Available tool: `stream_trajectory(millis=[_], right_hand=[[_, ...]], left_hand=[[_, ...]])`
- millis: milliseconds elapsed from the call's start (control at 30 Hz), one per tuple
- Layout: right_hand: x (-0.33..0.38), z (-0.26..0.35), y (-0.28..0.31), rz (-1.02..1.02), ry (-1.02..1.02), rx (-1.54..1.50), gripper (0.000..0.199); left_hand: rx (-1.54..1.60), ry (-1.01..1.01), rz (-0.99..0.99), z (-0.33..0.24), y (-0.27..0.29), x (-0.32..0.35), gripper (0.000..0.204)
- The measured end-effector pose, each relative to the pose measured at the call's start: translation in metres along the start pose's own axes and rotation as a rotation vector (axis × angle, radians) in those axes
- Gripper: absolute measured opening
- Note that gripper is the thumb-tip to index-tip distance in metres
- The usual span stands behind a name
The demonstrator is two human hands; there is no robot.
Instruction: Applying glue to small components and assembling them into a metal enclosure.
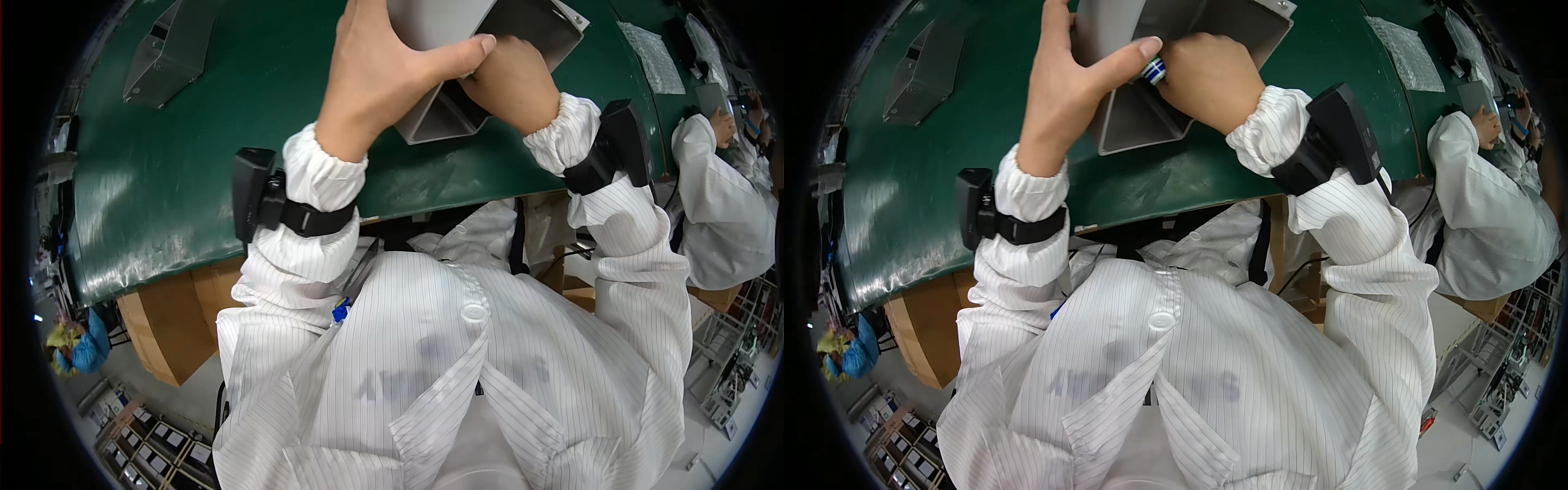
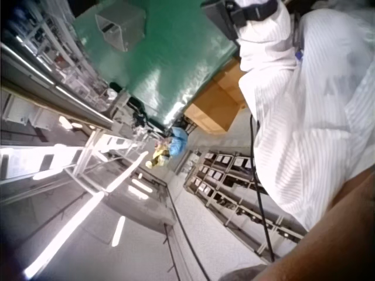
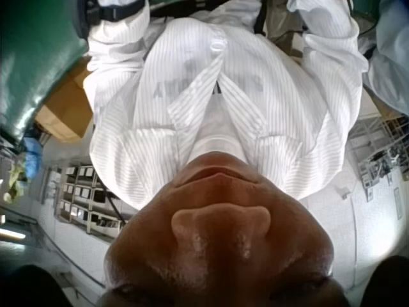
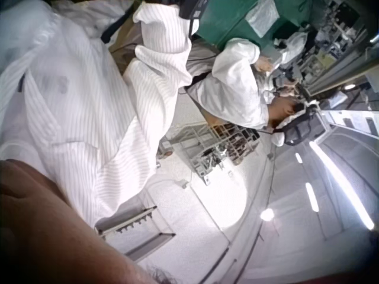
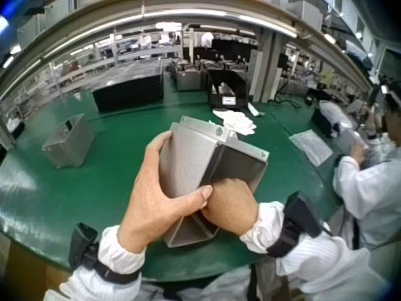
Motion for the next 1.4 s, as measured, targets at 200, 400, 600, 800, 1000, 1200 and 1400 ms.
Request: stream_trajectory(millis=[200,400,600,800,1000,1200,1400], right_hand=[[-0.005,0.002,0.009,-0.115,-0.05,-0.14,0.02],[-0.013,-0.01,0.009,-0.084,0.049,-0.393,0.023],[-0.01,-0.014,0.01,-0.123,-0.105,-0.463,0.026],[-0.008,-0.018,0.003,-0.192,-0.137,-0.416,0.022],[-0.005,-0.016,0.004,-0.283,-0.111,-0.469,0.022],[-0.008,-0.01,0.007,-0.26,-0.103,-0.423,0.018],[-0.008,-0.008,0.012,-0.211,-0.088,-0.42,0.017]], left_hand=[[-0.045,0.061,0.262,-0.01,-0.006,-0.031,0.089],[0.171,0.314,0.401,-0.038,-0.017,-0.032,0.077],[0.182,0.213,0.457,-0.03,-0.024,-0.038,0.076],[0.087,0.194,0.473,-0.027,-0.023,-0.04,0.078],[0.134,0.222,0.425,-0.029,-0.025,-0.037,0.078],[0.151,0.257,0.39,-0.015,-0.024,-0.036,0.076],[0.184,0.165,0.457,-0.024,-0.023,-0.036,0.075]])
Point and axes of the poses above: each hand's wrist, its own x-axis away from the middle knuckle, its own y-axis out of the back of the hand, z = x × y, the point moved 7 cm from there along -x, towards the middle knuckle, and after that the axes turned 13 degrees about z, right-handed, at the moved point
